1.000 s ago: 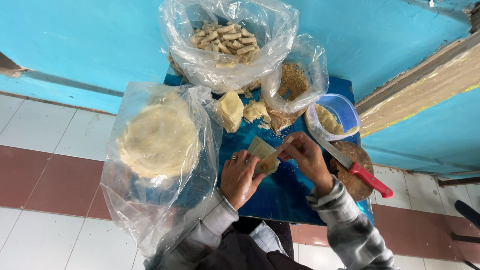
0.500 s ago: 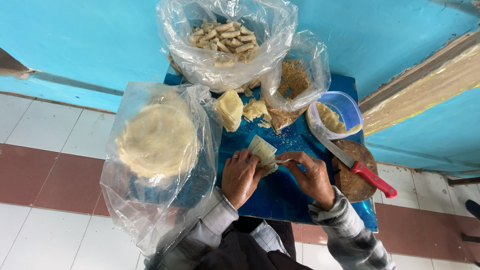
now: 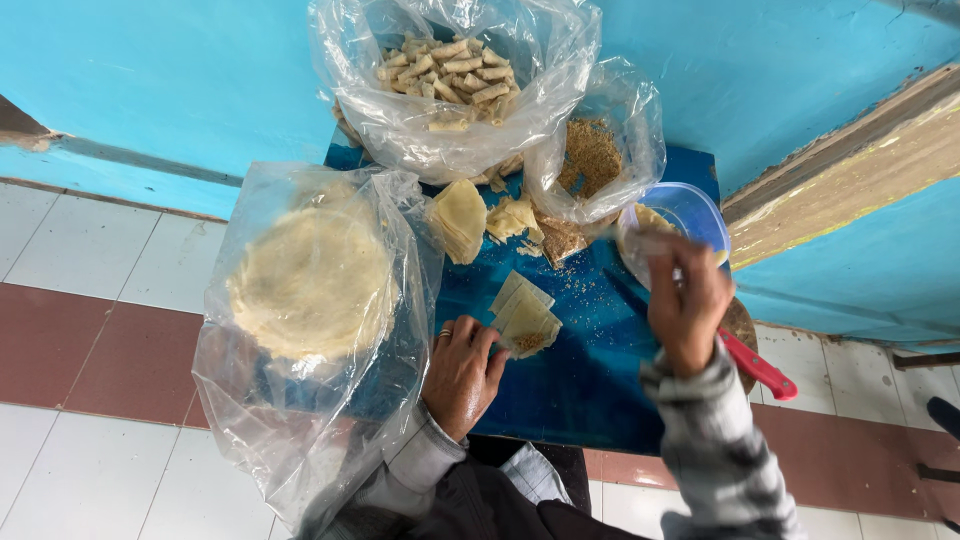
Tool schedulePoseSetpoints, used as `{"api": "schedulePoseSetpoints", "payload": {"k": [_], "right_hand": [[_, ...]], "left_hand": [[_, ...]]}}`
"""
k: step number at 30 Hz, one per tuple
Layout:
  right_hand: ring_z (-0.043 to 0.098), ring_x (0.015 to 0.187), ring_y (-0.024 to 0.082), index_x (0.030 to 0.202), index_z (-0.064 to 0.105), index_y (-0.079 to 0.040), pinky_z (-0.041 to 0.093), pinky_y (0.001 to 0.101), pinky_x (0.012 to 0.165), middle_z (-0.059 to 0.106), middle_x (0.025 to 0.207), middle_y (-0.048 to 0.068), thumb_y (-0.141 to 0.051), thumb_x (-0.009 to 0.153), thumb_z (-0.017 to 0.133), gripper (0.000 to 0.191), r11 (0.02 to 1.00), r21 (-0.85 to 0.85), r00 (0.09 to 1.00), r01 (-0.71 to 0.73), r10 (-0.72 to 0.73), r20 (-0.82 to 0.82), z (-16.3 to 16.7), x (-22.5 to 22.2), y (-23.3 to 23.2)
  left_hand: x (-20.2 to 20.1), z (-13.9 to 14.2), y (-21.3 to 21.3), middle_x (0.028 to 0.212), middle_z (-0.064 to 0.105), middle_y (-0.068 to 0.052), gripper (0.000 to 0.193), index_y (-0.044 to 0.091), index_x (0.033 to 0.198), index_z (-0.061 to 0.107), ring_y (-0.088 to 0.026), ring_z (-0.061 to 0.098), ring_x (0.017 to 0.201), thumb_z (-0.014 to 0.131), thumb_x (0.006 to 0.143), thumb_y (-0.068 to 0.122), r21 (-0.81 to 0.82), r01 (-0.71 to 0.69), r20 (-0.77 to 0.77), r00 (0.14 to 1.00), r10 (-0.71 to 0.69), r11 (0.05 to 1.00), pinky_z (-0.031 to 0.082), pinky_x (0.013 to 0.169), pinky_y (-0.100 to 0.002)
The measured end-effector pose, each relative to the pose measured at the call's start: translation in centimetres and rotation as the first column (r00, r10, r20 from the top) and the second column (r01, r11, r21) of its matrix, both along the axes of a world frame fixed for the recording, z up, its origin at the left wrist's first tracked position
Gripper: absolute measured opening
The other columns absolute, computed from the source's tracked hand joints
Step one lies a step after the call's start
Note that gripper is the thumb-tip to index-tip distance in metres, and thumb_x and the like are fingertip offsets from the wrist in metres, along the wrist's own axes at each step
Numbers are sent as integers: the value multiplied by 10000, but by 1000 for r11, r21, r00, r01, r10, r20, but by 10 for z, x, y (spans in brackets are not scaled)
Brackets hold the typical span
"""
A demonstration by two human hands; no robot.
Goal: The person folds thin round pastry sheets into triangular parcels on a small blue table, adds a scoop of brown filling from a plastic bag into each fold, presses the parcels closed, and stacks the finished parcels into a plastic bag. A knife rests on a wooden block and a container of filling sits nearby.
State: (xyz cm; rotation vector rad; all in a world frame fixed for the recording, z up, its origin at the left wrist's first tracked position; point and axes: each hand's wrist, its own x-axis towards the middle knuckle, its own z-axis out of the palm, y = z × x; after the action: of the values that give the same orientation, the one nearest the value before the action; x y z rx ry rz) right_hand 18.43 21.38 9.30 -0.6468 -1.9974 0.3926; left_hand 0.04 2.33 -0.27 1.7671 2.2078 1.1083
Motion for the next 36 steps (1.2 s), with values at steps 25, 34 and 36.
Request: {"api": "schedulePoseSetpoints", "payload": {"k": [25,34,36], "right_hand": [[757,738,168,997,729,-85,587,307,620,766,916,44,-179,843,808,197,912,-408,924,34,127,362,-68,-8,-64],[699,940,253,1080,776,-76,576,362,790,770,1064,80,-104,741,832,344,949,-262,893,-174,264,365,-59,-5,-68],[683,936,260,1088,775,-76,569,368,796,757,1080,85,-105,732,838,363,938,-283,875,-203,303,377,-59,-5,-64]], "left_hand": [[18,7,8,975,695,-64,226,102,1081,631,-263,657,890,750,901,167,133,62,44,997,-69,989,471,754,-422],[18,-10,9,1041,726,-50,239,86,1110,665,-270,661,969,734,893,158,142,174,-195,970,-144,975,486,796,-412],[17,-12,12,1036,724,-58,185,78,1088,666,-266,667,984,706,911,112,127,174,-215,966,-144,976,495,807,-406]]}}
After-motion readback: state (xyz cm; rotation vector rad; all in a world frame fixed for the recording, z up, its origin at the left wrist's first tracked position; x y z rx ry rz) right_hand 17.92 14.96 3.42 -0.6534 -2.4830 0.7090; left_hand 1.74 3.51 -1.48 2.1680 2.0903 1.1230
